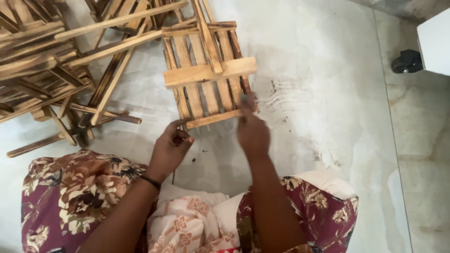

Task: The person sits on the floor sanding small wooden toy carts with a sanding block, rubbing the slatted sides and frames of each cart, turning the carts over and moving between several carts to smooth their surfaces.

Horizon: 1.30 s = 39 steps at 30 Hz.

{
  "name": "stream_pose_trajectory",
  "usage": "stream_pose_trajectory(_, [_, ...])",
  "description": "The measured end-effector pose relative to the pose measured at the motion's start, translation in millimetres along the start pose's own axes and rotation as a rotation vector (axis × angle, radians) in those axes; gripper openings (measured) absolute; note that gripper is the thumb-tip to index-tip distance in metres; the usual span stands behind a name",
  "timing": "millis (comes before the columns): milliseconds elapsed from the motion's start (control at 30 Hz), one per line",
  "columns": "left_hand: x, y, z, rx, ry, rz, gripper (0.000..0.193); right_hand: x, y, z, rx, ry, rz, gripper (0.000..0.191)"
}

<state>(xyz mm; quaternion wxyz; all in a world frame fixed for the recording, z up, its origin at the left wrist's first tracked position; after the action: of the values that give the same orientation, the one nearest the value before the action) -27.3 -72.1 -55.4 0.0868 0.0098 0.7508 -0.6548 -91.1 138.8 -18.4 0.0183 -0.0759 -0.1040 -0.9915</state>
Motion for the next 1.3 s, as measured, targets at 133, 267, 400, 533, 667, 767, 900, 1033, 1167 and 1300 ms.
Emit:
stream_pose_trajectory(133, [0.4, -5.3, -5.7, 0.106, -0.036, -0.037, 0.047, -7.9, 15.2, -0.4, 0.025, 0.060, 0.090, 0.046])
stream_pose_trajectory(267, [-0.7, -3.7, -5.9, 0.147, -0.041, -0.029, 0.045, -26.7, 40.4, -7.7, 0.096, -0.017, 0.274, 0.036])
stream_pose_trajectory(400, [-3.9, 2.7, -0.1, 0.192, -0.018, -0.005, 0.047, -10.6, 14.9, -7.2, 0.056, -0.151, 0.081, 0.024])
stream_pose_trajectory(533, [-0.3, 7.3, -2.0, 0.134, -0.001, 0.005, 0.046, -9.5, 6.8, -9.2, 0.077, -0.115, 0.067, 0.014])
stream_pose_trajectory(667, [2.3, 6.6, -3.3, 0.130, 0.005, 0.034, 0.047, -24.7, 25.7, -9.3, 0.249, -0.045, 0.352, 0.009])
stream_pose_trajectory(767, [0.4, 2.7, -0.5, 0.136, 0.031, 0.046, 0.049, -19.3, 22.6, -1.6, 0.188, -0.023, 0.228, 0.010])
stream_pose_trajectory(900, [0.7, -2.9, 0.2, 0.214, 0.025, 0.071, 0.050, -2.9, 9.9, 11.3, 0.159, -0.051, -0.069, 0.020])
stream_pose_trajectory(1033, [1.5, -6.5, -3.5, 0.171, 0.017, 0.082, 0.052, -23.1, 45.5, 7.0, 0.359, -0.172, 0.332, 0.009])
stream_pose_trajectory(1167, [-2.6, -9.6, -2.6, 0.200, 0.026, 0.027, 0.054, -29.3, 52.9, -3.9, 0.306, -0.008, 0.299, 0.021])
stream_pose_trajectory(1300, [-3.5, -10.9, -3.6, 0.259, 0.058, 0.066, 0.059, -0.9, 10.3, 4.0, 0.052, -0.058, -0.044, 0.021])
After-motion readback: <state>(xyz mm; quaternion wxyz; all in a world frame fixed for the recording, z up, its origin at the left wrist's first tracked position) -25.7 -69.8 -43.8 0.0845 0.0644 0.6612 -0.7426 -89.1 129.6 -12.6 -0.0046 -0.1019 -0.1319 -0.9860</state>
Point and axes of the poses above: each hand's wrist, its own x-axis towards the middle knuckle, its own z-axis out of the back of the hand, y = z × x, the point moved 2 cm from there along x, towards the middle knuckle, and after that the axes turned 15 degrees about -x, right-handed, at the moved point
